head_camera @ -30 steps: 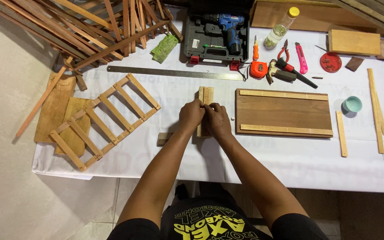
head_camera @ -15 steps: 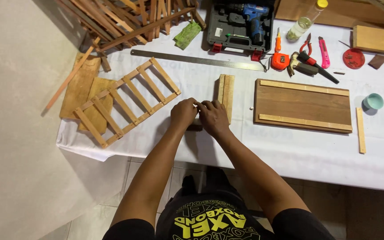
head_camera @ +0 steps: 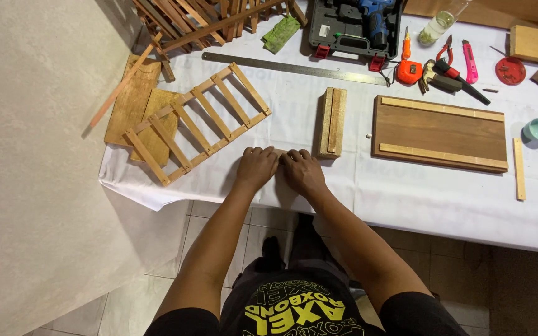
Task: The person assembles a small wooden frame on a workbench, fitting thin wooden slats into the grooves of a rectangular wooden panel and pressing them into place by hand. They then use a tape measure to measure the assembled panel and handle a hammer and pliers while working on the frame.
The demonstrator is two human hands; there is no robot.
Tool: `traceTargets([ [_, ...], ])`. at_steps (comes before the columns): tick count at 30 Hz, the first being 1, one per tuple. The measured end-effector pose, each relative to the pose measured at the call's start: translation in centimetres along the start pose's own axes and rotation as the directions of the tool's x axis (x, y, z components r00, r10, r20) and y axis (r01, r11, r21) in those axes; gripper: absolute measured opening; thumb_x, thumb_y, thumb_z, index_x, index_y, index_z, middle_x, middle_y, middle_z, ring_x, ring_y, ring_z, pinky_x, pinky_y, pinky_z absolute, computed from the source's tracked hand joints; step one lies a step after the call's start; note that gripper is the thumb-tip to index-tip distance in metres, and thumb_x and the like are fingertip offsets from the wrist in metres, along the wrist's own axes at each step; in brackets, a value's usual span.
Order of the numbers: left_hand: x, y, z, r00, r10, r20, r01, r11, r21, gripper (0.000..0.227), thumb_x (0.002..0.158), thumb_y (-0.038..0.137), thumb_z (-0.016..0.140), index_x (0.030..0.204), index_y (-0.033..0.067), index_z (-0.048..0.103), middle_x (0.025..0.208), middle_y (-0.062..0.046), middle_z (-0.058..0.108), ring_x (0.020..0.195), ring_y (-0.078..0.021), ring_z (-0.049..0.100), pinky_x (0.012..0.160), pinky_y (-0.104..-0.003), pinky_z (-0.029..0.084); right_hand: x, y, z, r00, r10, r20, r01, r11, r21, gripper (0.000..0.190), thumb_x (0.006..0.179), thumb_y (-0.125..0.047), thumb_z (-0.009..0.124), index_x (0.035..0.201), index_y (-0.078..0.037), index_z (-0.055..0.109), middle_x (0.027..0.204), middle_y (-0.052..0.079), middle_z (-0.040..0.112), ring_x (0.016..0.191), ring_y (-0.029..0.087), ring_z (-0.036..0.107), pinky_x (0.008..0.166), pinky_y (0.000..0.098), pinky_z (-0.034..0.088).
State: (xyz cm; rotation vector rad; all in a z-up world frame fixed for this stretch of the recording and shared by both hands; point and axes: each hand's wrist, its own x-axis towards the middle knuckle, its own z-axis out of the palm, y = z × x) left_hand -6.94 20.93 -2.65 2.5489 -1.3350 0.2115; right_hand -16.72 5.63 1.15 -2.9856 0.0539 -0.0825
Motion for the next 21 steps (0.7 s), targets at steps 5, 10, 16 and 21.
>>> traceTargets([
  [5,-0.2,0.3,0.0,0.999,-0.043,-0.01,0.042,0.998,-0.049,0.02,0.103,0.03,0.06,0.104,0.0125,0.069,0.11,-0.004,0.073,0.085,-0.0247,0.07,0.081,-0.043,0.051,-0.4,0.5,0.2,0.998,-0.007,-0.062,0.011,0.998,0.066,0.03,0.092,-0.018,0.065,0.122,-0.015,0.071,0.117,0.005,0.071,0.104,0.029,0.064,0.088,0.0407,0.055],
  [10,1.4,1.5,-2.4,0.987,-0.158,-0.032,0.138,0.929,-0.344,0.019,0.104,0.031,0.061,0.112,0.0142,0.065,0.111,-0.004,0.072,0.08,-0.0292,0.072,0.072,-0.043,0.059,0.1,1.4,-2.6,0.979,0.047,-0.201,-0.02,0.991,0.134,0.024,0.094,-0.012,0.062,0.115,-0.014,0.076,0.11,0.003,0.074,0.102,0.028,0.065,0.085,0.0388,0.056],
  [16,7.1,5.5,-3.1,0.984,-0.133,-0.116,0.052,0.848,-0.528,0.021,0.099,0.028,0.068,0.116,0.0155,0.064,0.119,-0.002,0.07,0.09,-0.0265,0.074,0.077,-0.039,0.062,-0.4,6.7,-6.5,0.915,0.063,-0.399,-0.009,0.991,0.137,0.026,0.096,-0.007,0.066,0.119,-0.015,0.075,0.119,0.005,0.073,0.115,0.027,0.066,0.094,0.0376,0.057],
  [21,11.6,9.4,-3.1,0.989,-0.136,0.065,0.151,0.877,-0.456,0.035,0.088,0.03,0.078,0.115,0.0128,0.064,0.117,-0.004,0.068,0.093,-0.0252,0.073,0.079,-0.039,0.061,-1.2,11.7,-5.7,0.93,0.088,-0.357,-0.078,0.996,0.041,0.03,0.094,-0.014,0.071,0.124,-0.017,0.074,0.127,0.004,0.072,0.125,0.03,0.062,0.1,0.0381,0.055],
])
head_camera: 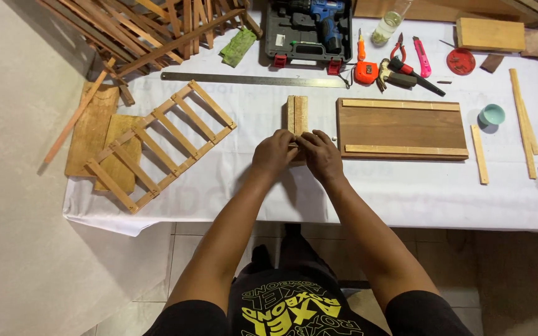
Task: The person assembles a small wooden frame on a workbench, fitting thin wooden slats into the grooves of a rectangular wooden panel and pressing them into place by hand. They then use a tape measure to measure the assembled panel and handle a hammer and pliers while working on the frame.
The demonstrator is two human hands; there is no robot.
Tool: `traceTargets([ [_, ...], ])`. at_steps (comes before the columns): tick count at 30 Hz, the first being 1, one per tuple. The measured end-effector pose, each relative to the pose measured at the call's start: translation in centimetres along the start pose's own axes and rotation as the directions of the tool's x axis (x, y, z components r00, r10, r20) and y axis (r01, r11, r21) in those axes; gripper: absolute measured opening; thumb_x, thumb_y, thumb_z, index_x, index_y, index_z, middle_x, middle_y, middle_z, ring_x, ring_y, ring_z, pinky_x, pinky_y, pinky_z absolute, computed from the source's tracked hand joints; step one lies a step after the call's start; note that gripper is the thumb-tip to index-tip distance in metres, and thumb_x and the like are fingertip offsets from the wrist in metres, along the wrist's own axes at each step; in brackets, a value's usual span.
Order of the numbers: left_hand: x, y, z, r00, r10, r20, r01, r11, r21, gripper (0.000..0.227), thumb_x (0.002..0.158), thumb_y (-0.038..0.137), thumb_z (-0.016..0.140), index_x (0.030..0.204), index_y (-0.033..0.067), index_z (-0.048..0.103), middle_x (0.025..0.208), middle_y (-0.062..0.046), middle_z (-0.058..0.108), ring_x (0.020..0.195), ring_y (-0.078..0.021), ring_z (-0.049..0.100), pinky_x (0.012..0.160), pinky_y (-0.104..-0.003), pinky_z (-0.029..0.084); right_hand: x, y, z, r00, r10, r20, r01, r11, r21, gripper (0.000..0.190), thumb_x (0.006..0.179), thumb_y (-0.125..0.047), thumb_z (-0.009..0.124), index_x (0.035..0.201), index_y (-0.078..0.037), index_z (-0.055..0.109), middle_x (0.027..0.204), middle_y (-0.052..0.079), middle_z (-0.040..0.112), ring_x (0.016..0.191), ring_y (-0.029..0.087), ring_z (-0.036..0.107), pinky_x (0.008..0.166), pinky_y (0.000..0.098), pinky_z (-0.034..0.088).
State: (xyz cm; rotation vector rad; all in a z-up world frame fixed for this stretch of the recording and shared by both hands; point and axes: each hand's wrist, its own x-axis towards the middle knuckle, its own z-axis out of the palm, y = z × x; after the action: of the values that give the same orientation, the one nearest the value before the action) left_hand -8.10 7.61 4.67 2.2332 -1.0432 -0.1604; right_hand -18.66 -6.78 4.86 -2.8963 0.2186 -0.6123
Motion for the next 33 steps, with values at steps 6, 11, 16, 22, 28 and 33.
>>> traceTargets([
  [6,1.5,-0.1,2.1,0.984,-0.03,0.173,-0.017,0.964,0.265,0.037,0.089,0.034,0.079,0.118,0.0148,0.065,0.121,-0.002,0.065,0.112,-0.0218,0.065,0.102,-0.042,0.049,-0.5,1.4,0.7,0.996,0.008,0.093,-0.015,0.997,0.079,0.036,0.089,-0.013,0.071,0.124,-0.017,0.075,0.132,0.004,0.07,0.124,0.032,0.062,0.098,0.0401,0.055],
  [11,3.0,-0.3,2.1,0.984,0.018,0.176,-0.085,0.921,0.38,0.061,0.079,0.036,0.082,0.133,0.0172,0.06,0.139,-0.001,0.06,0.133,-0.0247,0.05,0.115,-0.055,0.029,-0.1,1.3,0.8,0.994,-0.064,0.083,0.06,0.997,0.057,0.038,0.088,-0.009,0.071,0.126,-0.01,0.073,0.136,0.005,0.069,0.126,0.033,0.061,0.103,0.042,0.052],
  [16,4.4,-0.3,1.7,0.947,-0.042,0.317,-0.118,0.876,0.467,0.079,0.078,0.044,0.082,0.146,0.0201,0.052,0.152,0.001,0.05,0.146,-0.0268,0.035,0.122,-0.063,0.013,0.7,1.2,1.1,0.994,-0.032,0.101,0.034,0.999,-0.017,0.048,0.086,-0.008,0.073,0.134,-0.012,0.071,0.139,0.005,0.067,0.128,0.032,0.061,0.107,0.0424,0.05],
  [22,5.5,-0.8,1.3,0.954,-0.054,0.295,-0.081,0.9,0.428,0.092,0.077,0.049,0.084,0.153,0.0161,0.045,0.159,-0.001,0.042,0.15,-0.0281,0.032,0.121,-0.068,0.009,4.2,1.4,0.0,0.973,-0.002,0.231,-0.018,0.996,0.087,0.072,0.066,-0.031,0.083,0.13,-0.005,0.066,0.136,0.013,0.063,0.126,0.041,0.054,0.105,0.0489,0.044],
  [28,6.3,0.3,0.6,0.931,-0.113,0.346,-0.073,0.873,0.482,0.111,0.072,0.056,0.086,0.158,0.0097,0.033,0.166,-0.008,0.03,0.152,-0.0329,0.029,0.118,-0.073,0.007,6.1,4.1,3.6,0.982,-0.004,0.19,-0.007,0.999,0.053,0.049,0.087,-0.012,0.072,0.136,-0.01,0.067,0.144,0.008,0.063,0.133,0.035,0.056,0.111,0.0443,0.045],
  [33,7.4,1.7,-0.5,0.857,-0.272,0.437,0.034,0.877,0.479,0.129,0.068,0.062,0.086,0.162,0.0065,0.016,0.169,-0.013,0.016,0.154,-0.0347,0.017,0.117,-0.073,0.003,8.0,4.5,4.1,0.978,0.071,0.198,-0.088,0.993,0.077,0.048,0.088,-0.01,0.068,0.136,-0.011,0.067,0.147,0.006,0.062,0.138,0.032,0.053,0.114,0.0392,0.044],
])
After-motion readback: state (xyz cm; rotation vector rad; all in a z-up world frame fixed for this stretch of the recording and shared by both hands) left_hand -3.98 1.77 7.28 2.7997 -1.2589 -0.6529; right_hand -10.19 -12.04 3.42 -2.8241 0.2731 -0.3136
